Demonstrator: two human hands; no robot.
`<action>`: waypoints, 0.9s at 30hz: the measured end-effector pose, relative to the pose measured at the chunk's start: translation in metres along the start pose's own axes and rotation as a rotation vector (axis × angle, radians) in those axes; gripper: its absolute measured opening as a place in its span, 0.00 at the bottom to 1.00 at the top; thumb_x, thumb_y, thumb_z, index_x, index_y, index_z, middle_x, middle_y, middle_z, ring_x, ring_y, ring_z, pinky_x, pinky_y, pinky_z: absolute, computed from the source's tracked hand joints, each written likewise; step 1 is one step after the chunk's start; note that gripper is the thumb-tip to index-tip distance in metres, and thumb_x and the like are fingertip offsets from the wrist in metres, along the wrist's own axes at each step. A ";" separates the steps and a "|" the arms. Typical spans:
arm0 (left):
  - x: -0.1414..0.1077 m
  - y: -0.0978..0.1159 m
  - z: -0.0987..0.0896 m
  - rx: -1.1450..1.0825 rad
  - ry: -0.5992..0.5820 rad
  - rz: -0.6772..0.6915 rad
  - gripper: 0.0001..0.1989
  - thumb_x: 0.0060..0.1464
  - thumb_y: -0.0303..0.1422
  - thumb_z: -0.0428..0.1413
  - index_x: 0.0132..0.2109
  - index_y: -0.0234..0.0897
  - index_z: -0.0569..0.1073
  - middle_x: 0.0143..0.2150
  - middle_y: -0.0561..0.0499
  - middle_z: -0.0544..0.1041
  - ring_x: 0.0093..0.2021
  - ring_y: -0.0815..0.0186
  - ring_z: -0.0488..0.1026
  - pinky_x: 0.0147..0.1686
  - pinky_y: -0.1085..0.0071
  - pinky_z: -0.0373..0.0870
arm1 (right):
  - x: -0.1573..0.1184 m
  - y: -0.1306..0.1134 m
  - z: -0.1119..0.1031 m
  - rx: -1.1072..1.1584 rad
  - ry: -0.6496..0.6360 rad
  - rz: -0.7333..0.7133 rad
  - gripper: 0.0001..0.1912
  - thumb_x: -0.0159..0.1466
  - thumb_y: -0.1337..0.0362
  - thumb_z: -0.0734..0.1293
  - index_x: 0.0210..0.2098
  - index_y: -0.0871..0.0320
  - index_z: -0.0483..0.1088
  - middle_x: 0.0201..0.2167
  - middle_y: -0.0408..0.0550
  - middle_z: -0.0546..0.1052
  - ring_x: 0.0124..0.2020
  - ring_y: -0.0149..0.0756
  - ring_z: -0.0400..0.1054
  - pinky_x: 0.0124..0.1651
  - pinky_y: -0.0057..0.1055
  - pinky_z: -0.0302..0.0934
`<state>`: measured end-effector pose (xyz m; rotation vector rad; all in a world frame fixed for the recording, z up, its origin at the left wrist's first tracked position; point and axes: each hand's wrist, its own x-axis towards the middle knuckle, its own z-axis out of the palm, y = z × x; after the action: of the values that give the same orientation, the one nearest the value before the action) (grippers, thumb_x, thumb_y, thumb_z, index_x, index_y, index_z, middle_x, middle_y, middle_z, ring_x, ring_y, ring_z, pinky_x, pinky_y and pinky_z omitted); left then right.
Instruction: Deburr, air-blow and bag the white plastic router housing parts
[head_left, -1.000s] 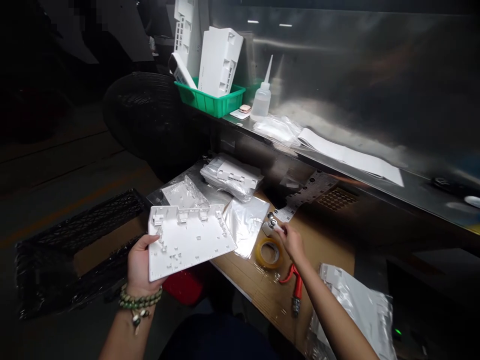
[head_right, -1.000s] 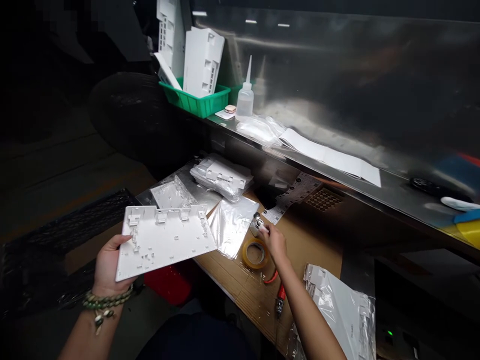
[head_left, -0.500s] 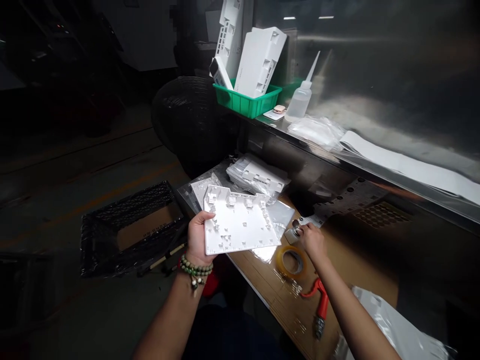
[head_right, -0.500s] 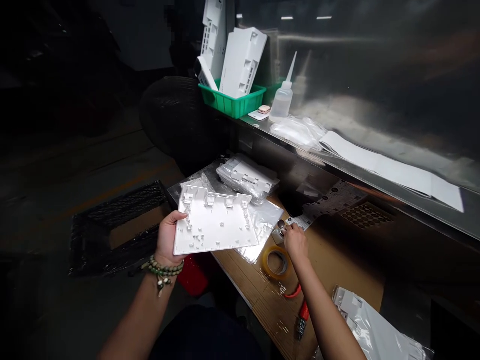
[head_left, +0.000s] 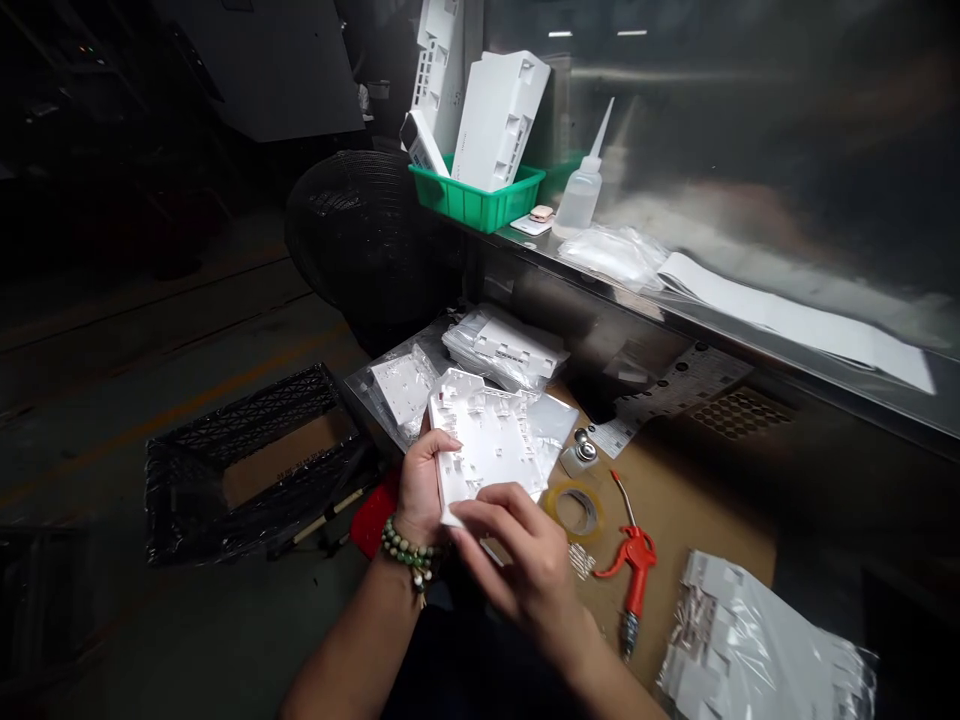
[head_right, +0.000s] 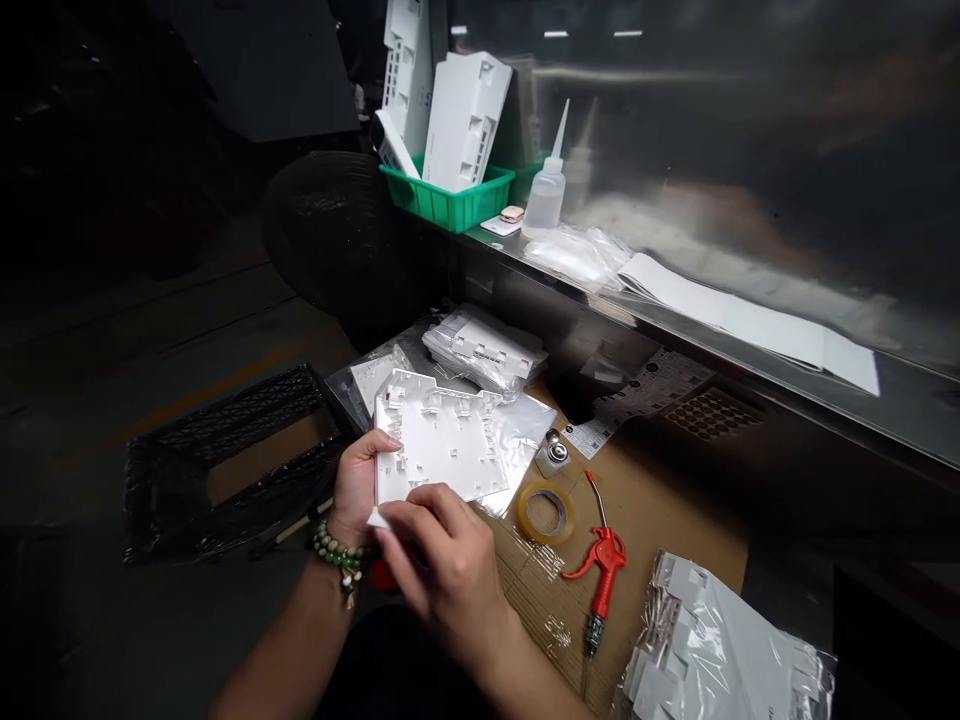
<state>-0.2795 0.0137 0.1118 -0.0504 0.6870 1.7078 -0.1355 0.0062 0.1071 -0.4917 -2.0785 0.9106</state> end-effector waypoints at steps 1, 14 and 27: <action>-0.001 -0.001 0.001 0.001 0.002 -0.009 0.37 0.40 0.26 0.55 0.62 0.32 0.71 0.49 0.42 0.82 0.50 0.43 0.79 0.59 0.45 0.70 | -0.003 0.000 0.002 -0.029 0.001 -0.013 0.11 0.68 0.71 0.68 0.49 0.58 0.74 0.40 0.51 0.75 0.38 0.35 0.72 0.40 0.31 0.69; -0.011 -0.005 0.002 0.004 0.027 0.050 0.37 0.39 0.25 0.55 0.62 0.33 0.71 0.50 0.43 0.82 0.49 0.44 0.79 0.56 0.45 0.72 | -0.020 0.004 0.000 -0.102 0.040 -0.083 0.14 0.66 0.75 0.69 0.50 0.59 0.73 0.38 0.51 0.76 0.38 0.35 0.73 0.40 0.31 0.70; -0.014 -0.011 0.002 0.051 0.117 0.350 0.39 0.39 0.22 0.57 0.62 0.44 0.70 0.51 0.49 0.82 0.51 0.47 0.79 0.56 0.52 0.72 | -0.029 0.004 -0.001 -0.124 0.109 -0.080 0.15 0.66 0.75 0.68 0.50 0.56 0.74 0.37 0.50 0.76 0.36 0.36 0.74 0.38 0.31 0.71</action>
<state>-0.2647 0.0033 0.1141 0.0062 0.8644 2.0326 -0.1167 -0.0084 0.0899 -0.5081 -2.0480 0.6970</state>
